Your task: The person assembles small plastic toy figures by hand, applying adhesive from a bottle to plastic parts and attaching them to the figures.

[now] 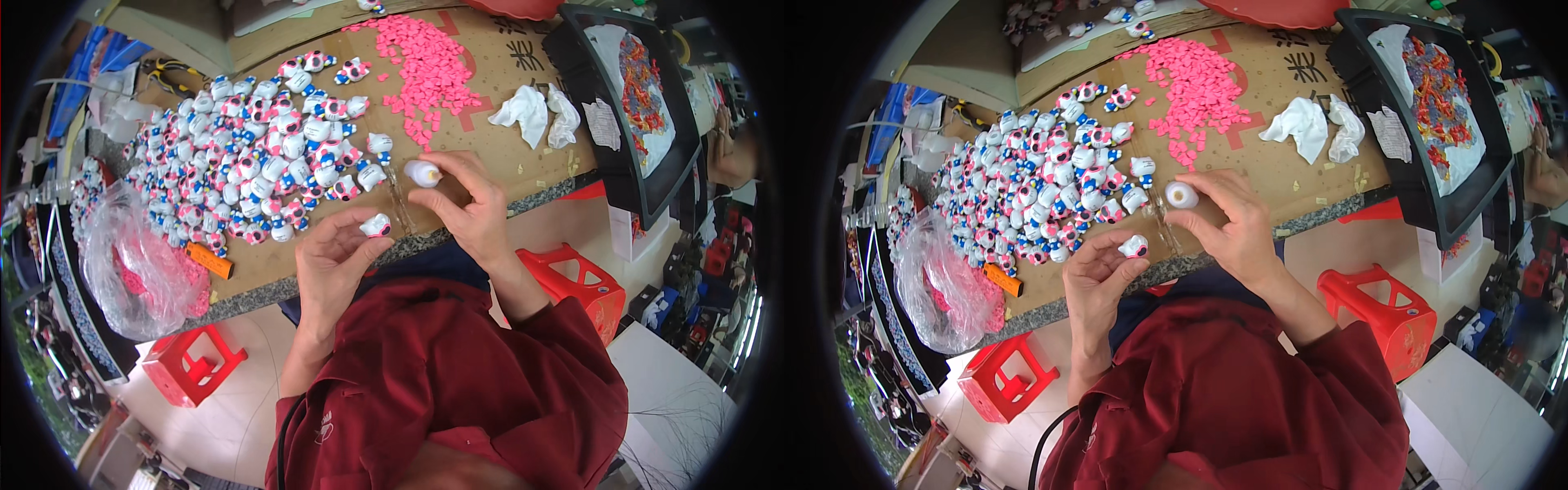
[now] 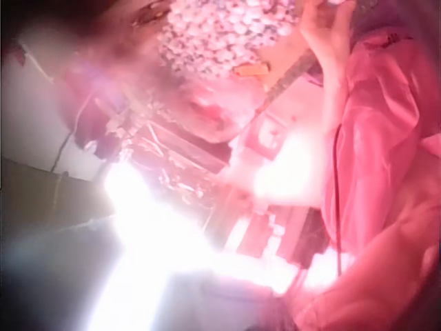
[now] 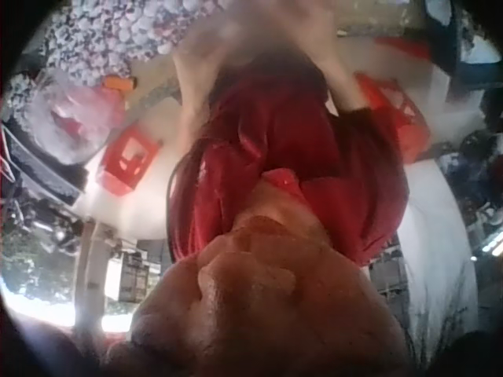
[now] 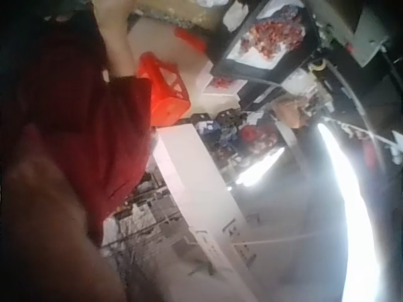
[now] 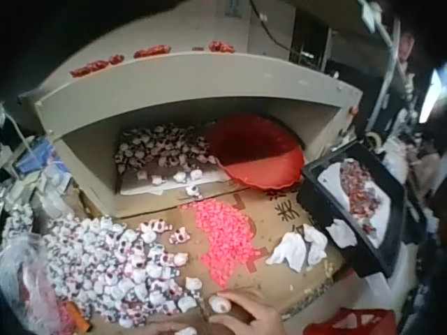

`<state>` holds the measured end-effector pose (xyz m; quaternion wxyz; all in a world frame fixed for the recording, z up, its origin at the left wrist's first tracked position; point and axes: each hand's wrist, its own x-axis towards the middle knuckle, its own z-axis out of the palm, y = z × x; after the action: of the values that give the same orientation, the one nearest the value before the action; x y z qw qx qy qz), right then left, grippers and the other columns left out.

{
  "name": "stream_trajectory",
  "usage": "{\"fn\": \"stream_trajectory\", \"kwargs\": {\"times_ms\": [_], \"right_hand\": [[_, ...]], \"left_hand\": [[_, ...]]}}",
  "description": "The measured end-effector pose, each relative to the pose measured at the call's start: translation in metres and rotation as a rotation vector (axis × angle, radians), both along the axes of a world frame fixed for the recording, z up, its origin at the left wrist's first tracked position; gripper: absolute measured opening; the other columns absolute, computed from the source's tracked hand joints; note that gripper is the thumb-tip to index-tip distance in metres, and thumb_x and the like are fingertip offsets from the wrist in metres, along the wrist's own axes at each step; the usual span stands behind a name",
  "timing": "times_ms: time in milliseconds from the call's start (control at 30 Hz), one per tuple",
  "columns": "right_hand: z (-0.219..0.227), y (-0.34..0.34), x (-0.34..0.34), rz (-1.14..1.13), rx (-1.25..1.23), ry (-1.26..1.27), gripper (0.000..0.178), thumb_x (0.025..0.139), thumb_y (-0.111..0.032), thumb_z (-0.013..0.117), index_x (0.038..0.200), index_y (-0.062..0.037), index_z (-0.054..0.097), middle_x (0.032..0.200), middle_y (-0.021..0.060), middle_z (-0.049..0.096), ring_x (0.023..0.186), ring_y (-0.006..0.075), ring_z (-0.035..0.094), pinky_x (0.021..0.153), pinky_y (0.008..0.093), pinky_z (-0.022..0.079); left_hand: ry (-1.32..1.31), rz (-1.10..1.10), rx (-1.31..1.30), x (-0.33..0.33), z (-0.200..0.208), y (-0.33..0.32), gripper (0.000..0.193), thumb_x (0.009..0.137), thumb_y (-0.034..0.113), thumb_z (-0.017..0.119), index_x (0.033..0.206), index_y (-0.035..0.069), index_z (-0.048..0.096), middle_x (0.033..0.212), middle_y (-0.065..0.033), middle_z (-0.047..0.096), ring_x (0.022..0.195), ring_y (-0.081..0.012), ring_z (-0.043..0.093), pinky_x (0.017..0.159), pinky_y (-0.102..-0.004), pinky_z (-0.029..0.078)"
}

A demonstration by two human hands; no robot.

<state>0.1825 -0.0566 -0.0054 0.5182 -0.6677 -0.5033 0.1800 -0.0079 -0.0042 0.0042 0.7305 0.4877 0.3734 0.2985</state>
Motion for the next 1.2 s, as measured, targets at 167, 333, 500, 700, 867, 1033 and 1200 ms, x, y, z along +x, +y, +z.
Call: {"fn": "stream_trajectory", "kwargs": {"times_ms": [167, 333, 500, 700, 867, 1033, 1200], "right_hand": [[-0.002, -0.001, 0.02, -0.117, 0.0, 0.002, 0.02, 0.075, -0.003, 0.07, 0.095, -0.0032, 0.067, 0.088, 0.0094, 0.064, 0.085, 0.0246, 0.059, 0.073, 0.0326, 0.047], [-0.007, 0.014, 0.027, -0.062, -0.041, -0.345, 0.012, 0.073, -0.003, 0.07, 0.085, -0.0053, 0.069, 0.083, 0.0042, 0.064, 0.081, 0.0228, 0.056, 0.072, 0.0338, 0.045], [0.005, 0.0, 0.031, -0.04, 0.018, -0.221, 0.014, 0.072, -0.003, 0.071, 0.086, -0.0059, 0.07, 0.08, 0.0054, 0.065, 0.076, 0.0221, 0.057, 0.068, 0.0328, 0.046], [0.021, -0.028, 0.006, 0.166, 0.143, -0.157, 0.021, 0.068, 0.003, 0.072, 0.088, -0.0019, 0.069, 0.08, 0.0059, 0.064, 0.07, 0.0227, 0.057, 0.062, 0.0315, 0.047], [0.016, -0.031, 0.001, 0.246, 0.151, -0.212, 0.024, 0.068, 0.002, 0.072, 0.092, -0.0032, 0.069, 0.081, 0.0053, 0.063, 0.071, 0.0228, 0.056, 0.061, 0.0323, 0.047], [0.014, -0.032, 0.001, 0.293, 0.136, -0.231, 0.021, 0.07, 0.001, 0.072, 0.09, -0.0037, 0.069, 0.081, 0.0048, 0.062, 0.071, 0.0226, 0.055, 0.061, 0.0323, 0.047], [0.015, -0.033, 0.0, 0.211, 0.038, -0.044, 0.017, 0.071, -0.001, 0.073, 0.087, -0.0032, 0.069, 0.079, 0.0058, 0.063, 0.07, 0.0218, 0.056, 0.06, 0.0316, 0.047]], "left_hand": [[-0.018, -0.017, -0.037, 0.001, -0.004, -0.003, 0.031, 0.08, -0.01, 0.065, 0.11, -0.004, 0.058, 0.096, -0.0096, 0.067, 0.085, -0.0124, 0.064, 0.075, -0.0233, 0.053], [-0.035, 0.001, -0.034, 0.009, -0.004, -0.005, 0.032, 0.08, -0.011, 0.064, 0.111, -0.004, 0.058, 0.097, -0.0108, 0.067, 0.086, -0.0137, 0.064, 0.077, -0.0245, 0.053], [-0.078, -0.011, -0.04, 0.013, -0.005, -0.006, 0.033, 0.08, -0.01, 0.065, 0.111, -0.004, 0.058, 0.098, -0.011, 0.067, 0.088, -0.014, 0.064, 0.076, -0.0241, 0.053], [-0.143, -0.105, -0.167, 0.016, -0.009, -0.011, 0.033, 0.08, -0.01, 0.064, 0.113, -0.005, 0.06, 0.098, -0.0123, 0.067, 0.089, -0.0145, 0.064, 0.079, -0.0253, 0.054], [-0.114, -0.132, -0.129, 0.016, -0.007, -0.012, 0.033, 0.081, -0.01, 0.064, 0.112, -0.004, 0.061, 0.097, -0.0125, 0.067, 0.089, -0.0153, 0.064, 0.081, -0.0264, 0.054], [-0.083, -0.151, -0.142, 0.015, -0.01, -0.013, 0.032, 0.08, -0.01, 0.064, 0.111, -0.003, 0.062, 0.102, -0.0123, 0.066, 0.092, -0.0152, 0.064, 0.081, -0.0263, 0.054], [-0.053, -0.114, 0.07, 0.019, -0.01, -0.018, 0.032, 0.08, -0.012, 0.063, 0.111, -0.006, 0.062, 0.118, -0.0163, 0.058, 0.096, -0.0201, 0.064, 0.081, -0.0282, 0.055]]}}
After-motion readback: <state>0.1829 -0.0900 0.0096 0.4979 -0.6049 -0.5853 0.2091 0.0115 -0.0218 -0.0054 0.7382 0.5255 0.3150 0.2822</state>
